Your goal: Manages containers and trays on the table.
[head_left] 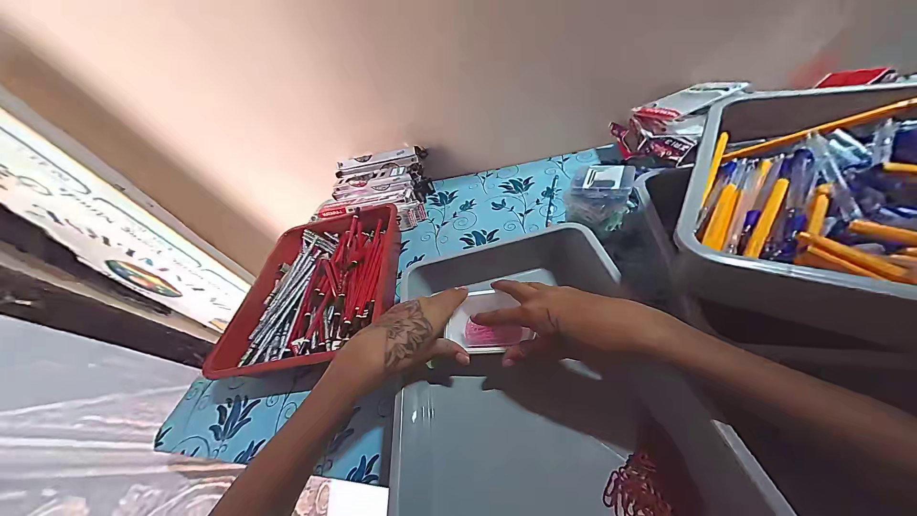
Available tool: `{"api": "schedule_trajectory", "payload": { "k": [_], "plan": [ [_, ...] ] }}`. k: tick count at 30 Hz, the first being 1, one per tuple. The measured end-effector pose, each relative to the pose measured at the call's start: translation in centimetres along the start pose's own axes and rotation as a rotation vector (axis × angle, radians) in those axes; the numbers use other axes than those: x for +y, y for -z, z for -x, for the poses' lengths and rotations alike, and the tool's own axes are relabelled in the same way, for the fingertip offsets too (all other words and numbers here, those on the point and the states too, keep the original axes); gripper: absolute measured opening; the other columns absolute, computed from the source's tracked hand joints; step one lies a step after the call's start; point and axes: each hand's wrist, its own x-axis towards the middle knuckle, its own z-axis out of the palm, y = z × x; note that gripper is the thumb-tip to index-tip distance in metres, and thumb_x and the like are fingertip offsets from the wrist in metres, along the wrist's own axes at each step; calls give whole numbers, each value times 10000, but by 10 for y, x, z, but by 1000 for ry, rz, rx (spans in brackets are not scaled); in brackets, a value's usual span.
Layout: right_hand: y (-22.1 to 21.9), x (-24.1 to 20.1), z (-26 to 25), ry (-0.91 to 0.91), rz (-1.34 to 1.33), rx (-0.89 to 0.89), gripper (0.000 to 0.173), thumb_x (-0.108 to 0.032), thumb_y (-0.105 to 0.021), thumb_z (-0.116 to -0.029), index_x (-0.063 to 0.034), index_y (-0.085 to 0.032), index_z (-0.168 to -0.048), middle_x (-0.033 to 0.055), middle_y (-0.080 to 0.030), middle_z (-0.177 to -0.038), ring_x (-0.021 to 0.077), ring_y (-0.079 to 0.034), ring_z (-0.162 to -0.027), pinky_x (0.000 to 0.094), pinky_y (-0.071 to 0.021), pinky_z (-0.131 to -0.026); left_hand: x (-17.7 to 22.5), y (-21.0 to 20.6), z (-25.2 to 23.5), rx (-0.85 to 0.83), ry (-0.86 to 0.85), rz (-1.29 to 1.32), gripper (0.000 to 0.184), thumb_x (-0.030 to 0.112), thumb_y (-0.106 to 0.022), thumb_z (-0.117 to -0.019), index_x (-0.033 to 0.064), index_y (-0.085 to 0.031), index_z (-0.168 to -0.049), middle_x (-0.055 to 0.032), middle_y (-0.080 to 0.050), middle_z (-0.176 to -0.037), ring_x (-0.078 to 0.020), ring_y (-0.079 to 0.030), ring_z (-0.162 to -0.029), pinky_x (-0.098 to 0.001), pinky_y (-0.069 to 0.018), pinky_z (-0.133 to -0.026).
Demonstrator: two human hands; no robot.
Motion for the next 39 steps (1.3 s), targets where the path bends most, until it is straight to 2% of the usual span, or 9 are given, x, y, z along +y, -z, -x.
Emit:
{"api": "schedule_trajectory", "payload": {
  "k": [5,12,15,18,20,25,30,35,39],
  "plan": [
    [4,4,-3,13,-61,-30,562,-392,-654,-1001,-176,-545,-1508,304,-393,-1564,466,-520,-1314,591,-436,-1034,-1,6,-10,-37,-42,61,758,373,-755,-904,-77,-479,-1448,-267,-615,-1340,-386,-609,-1244,-536,-456,-1060],
    [1,-1,-4,-90,14,-85,699,-400,-664,-995,-260,-366,-1611,293,-152,-1678,515,-292,-1489,635,-359,-1112,-4,-12,2,94,-25,159,685,333,-691,-962,-92,-473,-1453,-276,-539,-1448,-378,-536,-1351,-494,-404,-1133],
    [0,-1,-2,-68,-10,-21,665,-300,-702,-985,-202,-422,-1579,331,-343,-1570,532,-451,-1347,639,-428,-1028,-1,-29,9,287,-46,170,488,305,-615,-1006,-43,-621,-1348,-243,-582,-1422,-351,-566,-1335,-470,-425,-1126],
    [-2,6,0,25,-224,73,521,-233,-619,-1029,-78,-502,-1512,286,-564,-1385,391,-590,-1216,534,-475,-997,5,-31,12,357,-51,247,477,274,-683,-964,-38,-643,-1322,-211,-628,-1374,-293,-586,-1319,-421,-428,-1132],
    [0,8,2,80,-375,108,470,-238,-580,-1045,-45,-534,-1471,217,-620,-1359,245,-622,-1206,415,-489,-1017,6,-34,11,438,-97,300,564,288,-781,-879,-57,-642,-1303,-213,-648,-1336,-275,-603,-1292,-403,-450,-1115],
    [4,6,1,169,-609,225,376,-239,-535,-1048,-26,-608,-1350,54,-677,-1205,-7,-643,-962,195,-542,-831,11,-38,14,662,-227,379,733,302,-868,-771,-113,-556,-1289,-206,-648,-1261,-162,-622,-1188,-295,-493,-1032],
    [1,2,3,162,-708,304,389,-303,-518,-1054,-23,-600,-1312,-14,-684,-1083,-26,-659,-917,189,-565,-801,20,-39,13,849,-296,362,641,229,-842,-795,-147,-547,-1222,-193,-682,-1154,-87,-652,-1108,-237,-507,-1001],
    [-12,13,-4,401,-416,537,840,-451,-789,-859,57,-474,-1449,176,-620,-1384,90,-593,-1265,251,-474,-1068,14,-30,13,870,-272,403,618,237,-871,-754,-118,-596,-1179,-138,-714,-1100,-43,-662,-1066,-225,-526,-970],
    [-13,14,-1,482,-211,637,644,-328,-770,-878,46,-538,-1349,170,-697,-1182,127,-661,-1126,284,-524,-975,13,-29,11,883,-288,389,578,279,-869,-756,-74,-624,-1143,-77,-724,-1085,-5,-660,-1060,-214,-534,-971]
  ]
}}
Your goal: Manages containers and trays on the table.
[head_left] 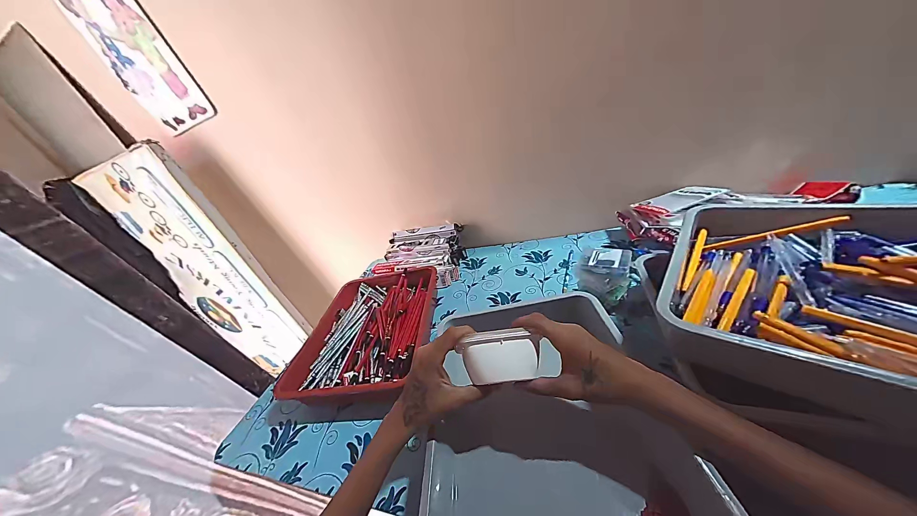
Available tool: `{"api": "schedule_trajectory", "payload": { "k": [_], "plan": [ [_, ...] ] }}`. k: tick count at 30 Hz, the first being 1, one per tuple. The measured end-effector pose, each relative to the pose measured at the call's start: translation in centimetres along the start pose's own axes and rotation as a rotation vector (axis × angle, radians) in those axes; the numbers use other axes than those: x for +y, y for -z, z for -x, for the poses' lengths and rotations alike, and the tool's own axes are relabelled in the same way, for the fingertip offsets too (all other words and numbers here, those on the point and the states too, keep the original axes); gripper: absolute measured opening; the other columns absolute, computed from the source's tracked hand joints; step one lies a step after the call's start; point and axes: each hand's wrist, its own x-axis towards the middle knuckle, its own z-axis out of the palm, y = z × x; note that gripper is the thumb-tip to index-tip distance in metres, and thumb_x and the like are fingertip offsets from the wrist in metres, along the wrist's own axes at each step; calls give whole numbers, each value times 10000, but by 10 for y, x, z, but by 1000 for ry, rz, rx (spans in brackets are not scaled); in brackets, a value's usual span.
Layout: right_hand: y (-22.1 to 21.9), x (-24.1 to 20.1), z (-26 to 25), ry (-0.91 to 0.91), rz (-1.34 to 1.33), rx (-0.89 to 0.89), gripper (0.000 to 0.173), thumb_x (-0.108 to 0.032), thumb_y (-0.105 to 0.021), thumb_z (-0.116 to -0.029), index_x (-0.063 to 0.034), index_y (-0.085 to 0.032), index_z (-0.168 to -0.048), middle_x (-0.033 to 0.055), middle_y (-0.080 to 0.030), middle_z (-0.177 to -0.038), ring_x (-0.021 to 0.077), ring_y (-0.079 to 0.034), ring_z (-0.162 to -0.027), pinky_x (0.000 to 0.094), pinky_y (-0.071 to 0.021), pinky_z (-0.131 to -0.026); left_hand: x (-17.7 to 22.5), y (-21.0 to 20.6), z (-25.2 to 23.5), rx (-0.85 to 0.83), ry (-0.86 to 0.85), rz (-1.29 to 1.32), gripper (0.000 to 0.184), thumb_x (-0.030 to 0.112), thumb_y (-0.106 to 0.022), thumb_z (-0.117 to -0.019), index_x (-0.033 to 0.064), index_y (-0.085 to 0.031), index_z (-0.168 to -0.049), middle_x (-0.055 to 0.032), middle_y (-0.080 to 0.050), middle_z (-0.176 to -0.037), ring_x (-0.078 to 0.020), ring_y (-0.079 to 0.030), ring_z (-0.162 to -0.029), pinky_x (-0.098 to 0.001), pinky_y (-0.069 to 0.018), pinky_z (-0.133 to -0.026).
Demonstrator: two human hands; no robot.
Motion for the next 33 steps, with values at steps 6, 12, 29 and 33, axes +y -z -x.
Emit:
{"api": "schedule_trajectory", "payload": {
  "k": [6,12,29,33],
  "plan": [
    [2,-2,3,-47,43,42,585,-361,-760,-892,19,-593,-1304,144,-728,-1091,114,-692,-1054,276,-553,-919,0,-4,-4,11,-9,-17,553,295,-863,-766,-34,-633,-1146,-37,-735,-1055,12,-672,-1016,-206,-556,-932],
    [2,-3,3,-162,59,-5,612,-291,-782,-858,8,-582,-1354,158,-718,-1147,203,-693,-1074,398,-561,-916,-7,-1,-6,-142,59,-37,736,486,-800,-827,-69,-574,-1253,-111,-686,-1161,-35,-631,-1109,-242,-514,-994],
    [1,-2,2,-80,116,74,557,-272,-808,-847,11,-586,-1273,84,-694,-1135,34,-647,-1054,194,-533,-932,-28,-14,1,-23,5,-30,618,402,-801,-828,20,-575,-1257,-79,-708,-1168,-53,-656,-1121,-255,-541,-971],
    [3,-2,3,-92,20,-7,571,-321,-780,-880,3,-552,-1292,79,-662,-1216,56,-614,-1161,229,-510,-1011,-26,-15,5,12,-14,-22,475,278,-808,-800,-3,-653,-1150,-89,-731,-1112,-47,-677,-1072,-223,-549,-936]
  ]
}}
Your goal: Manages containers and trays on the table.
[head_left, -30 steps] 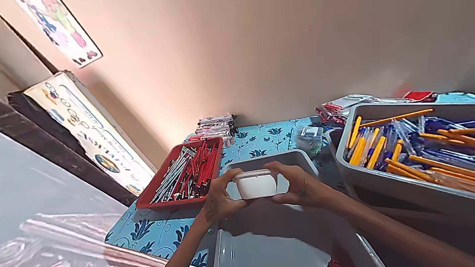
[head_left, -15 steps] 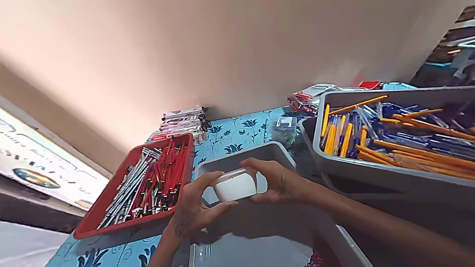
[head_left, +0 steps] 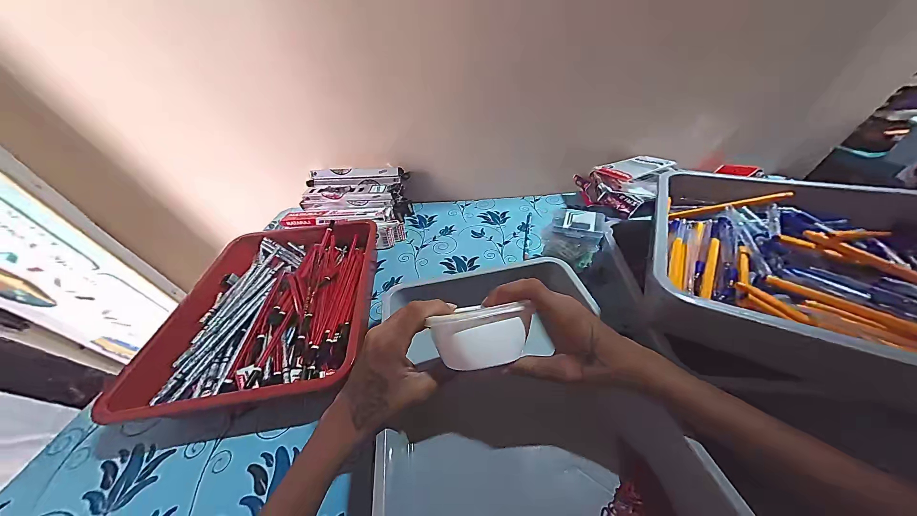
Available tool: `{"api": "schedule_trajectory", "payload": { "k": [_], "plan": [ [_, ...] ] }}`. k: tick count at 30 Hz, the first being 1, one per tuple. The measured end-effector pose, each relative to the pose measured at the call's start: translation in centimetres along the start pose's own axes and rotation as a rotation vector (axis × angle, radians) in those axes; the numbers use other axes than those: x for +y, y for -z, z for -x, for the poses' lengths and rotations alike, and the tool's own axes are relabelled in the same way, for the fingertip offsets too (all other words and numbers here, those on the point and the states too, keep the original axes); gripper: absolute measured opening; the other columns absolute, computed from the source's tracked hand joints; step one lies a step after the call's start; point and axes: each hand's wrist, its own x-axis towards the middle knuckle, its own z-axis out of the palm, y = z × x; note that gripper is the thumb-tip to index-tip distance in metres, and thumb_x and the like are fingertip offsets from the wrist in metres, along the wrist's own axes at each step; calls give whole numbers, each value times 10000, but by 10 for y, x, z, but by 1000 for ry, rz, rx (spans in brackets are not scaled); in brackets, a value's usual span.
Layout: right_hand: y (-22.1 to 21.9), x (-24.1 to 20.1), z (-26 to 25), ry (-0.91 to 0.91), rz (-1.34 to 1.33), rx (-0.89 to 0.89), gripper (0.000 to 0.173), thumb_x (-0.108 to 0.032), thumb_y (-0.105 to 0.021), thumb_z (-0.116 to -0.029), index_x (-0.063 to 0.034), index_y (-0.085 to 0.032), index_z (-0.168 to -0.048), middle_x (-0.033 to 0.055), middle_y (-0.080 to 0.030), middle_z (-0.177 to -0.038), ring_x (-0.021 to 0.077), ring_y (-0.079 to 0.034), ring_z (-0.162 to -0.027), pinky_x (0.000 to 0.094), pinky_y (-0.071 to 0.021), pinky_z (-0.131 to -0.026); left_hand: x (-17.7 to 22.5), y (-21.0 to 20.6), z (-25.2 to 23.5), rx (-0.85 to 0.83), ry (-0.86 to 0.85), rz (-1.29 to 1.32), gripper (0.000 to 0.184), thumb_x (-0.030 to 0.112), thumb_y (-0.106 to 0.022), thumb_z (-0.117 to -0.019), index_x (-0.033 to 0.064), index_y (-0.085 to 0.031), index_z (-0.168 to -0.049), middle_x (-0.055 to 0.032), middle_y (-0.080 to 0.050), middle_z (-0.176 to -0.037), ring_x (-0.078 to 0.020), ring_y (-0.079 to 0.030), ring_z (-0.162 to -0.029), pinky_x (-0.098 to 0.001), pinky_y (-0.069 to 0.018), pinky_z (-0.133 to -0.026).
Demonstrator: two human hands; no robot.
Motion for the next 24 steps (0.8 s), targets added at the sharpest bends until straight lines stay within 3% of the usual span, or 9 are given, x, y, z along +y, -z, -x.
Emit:
{"api": "schedule_trajectory", "payload": {
  "k": [4,7,9,11,14,15,17,21,24],
  "plan": [
    [4,-1,-1,-80,-184,-78,608,-511,-697,-920,-26,-656,-1284,102,-587,-1426,105,-532,-1341,279,-485,-1083,0,3,-1,-34,-118,-7,349,278,-742,-908,12,-667,-1120,-140,-707,-1183,-142,-636,-1216,-283,-515,-1033],
    [7,-3,0,-144,-163,-196,641,-496,-670,-921,-60,-634,-1389,154,-493,-1541,139,-463,-1426,286,-436,-1133,1,0,-3,-70,-150,49,272,237,-691,-955,20,-672,-1116,-163,-656,-1304,-174,-562,-1336,-303,-470,-1105],
    [8,-2,-1,-155,-111,-225,678,-451,-679,-923,-30,-570,-1443,149,-510,-1521,108,-493,-1384,256,-442,-1113,2,-1,-3,-66,-147,45,241,187,-669,-955,21,-673,-1129,-180,-605,-1388,-180,-535,-1365,-302,-455,-1118],
    [6,-1,-1,-116,45,-159,669,-378,-742,-889,-29,-566,-1431,135,-595,-1385,97,-573,-1253,244,-495,-1033,0,-2,-3,-38,-114,-34,363,145,-650,-934,24,-644,-1276,-199,-543,-1466,-210,-544,-1359,-321,-471,-1093],
    [6,-6,2,2,470,8,741,-318,-821,-746,-130,-582,-1422,192,-579,-1343,294,-591,-1216,416,-553,-939,0,-4,0,-19,90,-230,715,117,-699,-886,15,-401,-1527,-223,-416,-1567,-344,-506,-1385,-485,-489,-1060],
    [6,-10,4,32,581,58,776,-317,-834,-708,-127,-578,-1415,214,-587,-1327,336,-604,-1188,434,-559,-907,0,-4,0,-27,196,-283,790,102,-720,-865,2,-345,-1553,-255,-377,-1580,-402,-488,-1385,-536,-478,-1052],
    [8,-16,8,37,692,97,754,-338,-836,-729,-103,-536,-1380,209,-586,-1331,332,-614,-1190,416,-565,-908,4,-3,-1,-112,430,-332,825,114,-721,-906,-6,-271,-1586,-313,-291,-1600,-481,-447,-1390,-585,-443,-1065],
    [21,-30,10,29,823,95,653,-392,-796,-736,-51,-588,-1253,230,-632,-1283,353,-664,-1118,447,-583,-823,9,3,-9,-291,638,-349,726,182,-652,-987,13,-286,-1590,-310,-254,-1617,-501,-370,-1432,-595,-336,-1150],
    [55,-56,-11,-134,888,125,750,-379,-828,-754,3,-568,-1345,241,-627,-1286,381,-652,-1125,524,-566,-858,6,3,-7,-320,632,-355,700,204,-660,-984,9,-333,-1570,-309,-269,-1610,-493,-393,-1416,-585,-357,-1137]
  ]
}}
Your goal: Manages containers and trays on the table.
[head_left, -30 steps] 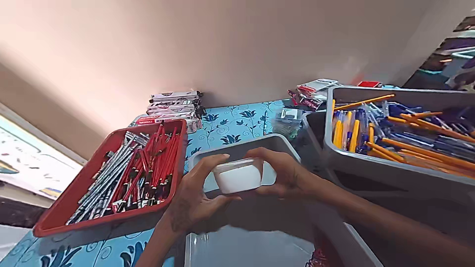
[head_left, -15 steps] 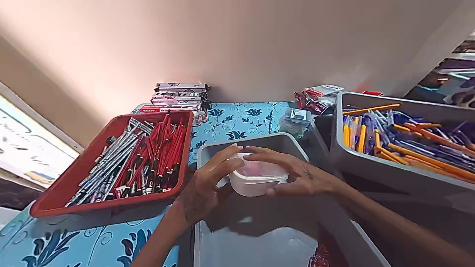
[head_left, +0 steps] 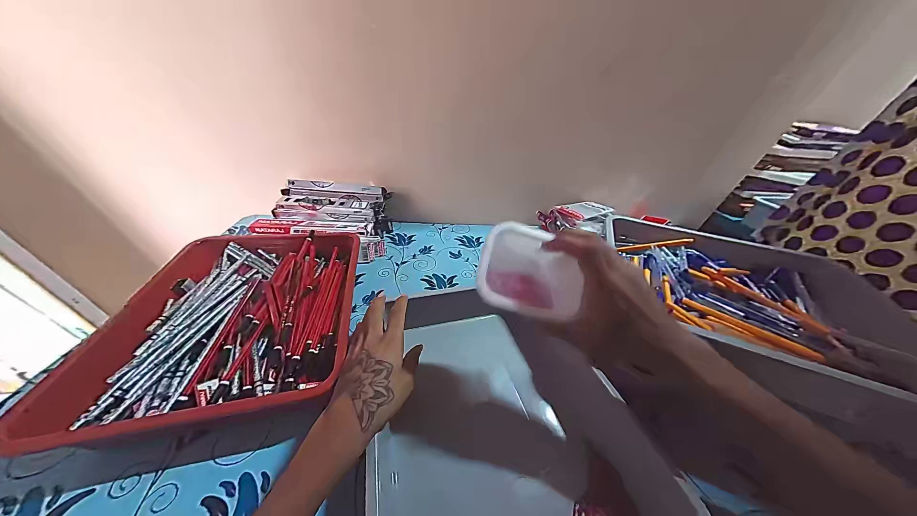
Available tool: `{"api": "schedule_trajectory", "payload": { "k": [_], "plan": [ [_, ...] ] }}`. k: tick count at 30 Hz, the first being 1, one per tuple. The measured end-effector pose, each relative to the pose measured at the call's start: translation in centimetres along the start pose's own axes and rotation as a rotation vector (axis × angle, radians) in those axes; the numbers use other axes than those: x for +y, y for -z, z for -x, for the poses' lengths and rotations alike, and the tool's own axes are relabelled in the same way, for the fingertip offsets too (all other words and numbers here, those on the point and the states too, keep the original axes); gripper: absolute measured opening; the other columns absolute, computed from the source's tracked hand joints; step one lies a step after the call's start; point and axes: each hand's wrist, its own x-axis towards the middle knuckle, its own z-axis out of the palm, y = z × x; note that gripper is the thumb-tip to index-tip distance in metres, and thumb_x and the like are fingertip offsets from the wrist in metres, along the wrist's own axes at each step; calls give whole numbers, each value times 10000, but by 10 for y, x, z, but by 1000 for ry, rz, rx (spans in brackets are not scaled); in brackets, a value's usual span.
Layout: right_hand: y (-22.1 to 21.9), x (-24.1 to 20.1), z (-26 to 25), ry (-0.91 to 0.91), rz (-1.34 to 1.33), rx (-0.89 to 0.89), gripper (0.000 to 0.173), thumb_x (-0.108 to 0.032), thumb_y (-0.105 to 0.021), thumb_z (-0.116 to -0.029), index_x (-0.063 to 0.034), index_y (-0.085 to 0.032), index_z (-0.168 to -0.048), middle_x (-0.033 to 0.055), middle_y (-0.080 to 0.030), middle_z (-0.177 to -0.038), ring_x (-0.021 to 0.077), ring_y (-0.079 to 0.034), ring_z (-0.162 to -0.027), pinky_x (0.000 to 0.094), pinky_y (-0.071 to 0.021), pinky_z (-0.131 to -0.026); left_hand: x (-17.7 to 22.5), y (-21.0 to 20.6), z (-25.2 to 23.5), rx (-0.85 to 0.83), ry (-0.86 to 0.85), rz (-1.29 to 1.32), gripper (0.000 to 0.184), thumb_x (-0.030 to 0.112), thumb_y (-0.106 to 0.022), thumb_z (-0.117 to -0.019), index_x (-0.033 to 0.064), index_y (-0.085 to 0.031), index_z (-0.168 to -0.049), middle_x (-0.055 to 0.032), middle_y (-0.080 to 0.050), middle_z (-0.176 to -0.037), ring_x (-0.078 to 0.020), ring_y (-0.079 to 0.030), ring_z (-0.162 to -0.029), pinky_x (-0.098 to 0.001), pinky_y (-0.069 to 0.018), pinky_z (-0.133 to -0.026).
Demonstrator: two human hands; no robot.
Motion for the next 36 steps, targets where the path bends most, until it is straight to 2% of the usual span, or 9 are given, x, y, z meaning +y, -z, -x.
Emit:
{"api": "schedule_trajectory", "payload": {
  "k": [3,5,11,13,16,26,29,32,36],
  "plan": [
    [31,31,-44,-228,18,-161,866,-461,-715,-904,-24,-335,-1548,245,-606,-1333,393,-640,-1161,582,-525,-934,1,0,-1,-20,7,-20,668,173,-651,-972,24,-366,-1559,-303,-256,-1618,-470,-332,-1468,-565,-338,-1164],
    [36,60,-70,-340,-24,-310,881,-444,-689,-961,-36,-237,-1599,279,-584,-1369,422,-617,-1207,605,-486,-995,-1,-1,0,-18,-7,-27,650,236,-663,-985,20,-400,-1539,-305,-273,-1611,-473,-307,-1480,-571,-322,-1171],
    [8,110,-77,-481,62,-592,941,-441,-712,-956,-86,-168,-1636,339,-520,-1397,514,-565,-1225,668,-449,-998,0,-1,2,-31,-1,-37,556,294,-663,-987,10,-517,-1443,-275,-296,-1610,-457,-262,-1504,-561,-311,-1178],
    [2,113,-70,-479,126,-618,921,-470,-702,-956,-84,-206,-1629,335,-524,-1390,514,-587,-1192,669,-467,-966,0,1,2,-62,15,-49,560,321,-635,-1005,23,-500,-1459,-261,-277,-1622,-445,-245,-1513,-550,-291,-1192],
    [2,118,-59,-449,94,-667,866,-421,-716,-959,-30,-273,-1592,331,-464,-1481,499,-544,-1285,654,-432,-1035,-2,-2,2,-53,-16,-54,583,332,-627,-1007,-3,-493,-1465,-290,-285,-1610,-470,-259,-1502,-573,-291,-1185],
    [14,119,-63,-414,87,-635,1157,-468,-888,-769,-85,-214,-1628,330,-498,-1430,504,-565,-1230,672,-463,-977,-11,-10,1,100,-78,-29,581,291,-688,-946,-15,-540,-1417,-329,-395,-1530,-514,-350,-1442,-625,-331,-1146],
    [21,114,-63,-392,110,-622,1174,-482,-887,-762,-109,-202,-1639,341,-449,-1483,517,-539,-1271,675,-457,-990,-5,-9,1,172,-135,-112,644,398,-648,-944,-18,-541,-1424,-350,-408,-1514,-543,-351,-1433,-676,-277,-1149],
    [35,94,-52,-320,97,-507,1064,-430,-860,-816,-90,-256,-1623,320,-442,-1497,500,-533,-1286,640,-467,-994,21,-1,-5,203,-205,-139,737,532,-571,-946,-8,-524,-1445,-345,-431,-1500,-547,-422,-1383,-681,-352,-1092],
    [58,49,-10,-127,26,-197,696,-332,-750,-918,-63,-478,-1500,194,-590,-1367,361,-627,-1183,547,-535,-931,68,11,-35,66,-296,-29,814,514,-647,-943,-18,-419,-1516,-307,-445,-1499,-493,-494,-1333,-625,-442,-1037]
  ]
}}
